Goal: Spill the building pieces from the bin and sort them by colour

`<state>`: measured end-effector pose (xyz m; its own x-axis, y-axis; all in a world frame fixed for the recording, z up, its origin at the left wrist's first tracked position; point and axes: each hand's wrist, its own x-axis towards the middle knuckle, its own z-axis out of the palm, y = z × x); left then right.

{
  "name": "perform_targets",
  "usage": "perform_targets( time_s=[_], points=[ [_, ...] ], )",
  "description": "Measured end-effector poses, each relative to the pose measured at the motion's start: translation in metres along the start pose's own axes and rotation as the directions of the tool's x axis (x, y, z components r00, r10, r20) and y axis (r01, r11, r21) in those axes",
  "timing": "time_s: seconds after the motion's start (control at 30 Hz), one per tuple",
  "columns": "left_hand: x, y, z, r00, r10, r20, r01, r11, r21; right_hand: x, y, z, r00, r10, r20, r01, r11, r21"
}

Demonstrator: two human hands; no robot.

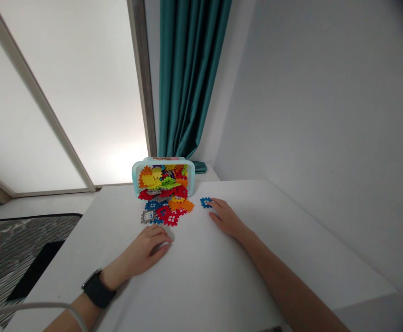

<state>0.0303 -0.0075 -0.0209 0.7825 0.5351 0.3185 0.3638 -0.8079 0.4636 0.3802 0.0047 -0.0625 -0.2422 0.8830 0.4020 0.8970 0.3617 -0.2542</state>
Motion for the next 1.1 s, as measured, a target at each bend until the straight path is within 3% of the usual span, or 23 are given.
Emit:
perform_targets(
  time_s=[0.27, 1.1],
  points=[
    [-0.0014, -0.0001, 0.0003, 1.0, -0.002, 0.009, 0.002, 1.0, 0.01, 0.0012, -0.0048, 0.0098, 0.999, -0.046, 0.025, 0.045, 0.999, 0.03],
    [-0.0004, 0.0018, -0.0011, 1.0, -0.003, 0.006, 0.003, 1.0, 0.006, 0.0019, -0.0044, 0.0061, 0.998, -0.027, 0.061, 0.026, 0.999, 0.023]
  ],
)
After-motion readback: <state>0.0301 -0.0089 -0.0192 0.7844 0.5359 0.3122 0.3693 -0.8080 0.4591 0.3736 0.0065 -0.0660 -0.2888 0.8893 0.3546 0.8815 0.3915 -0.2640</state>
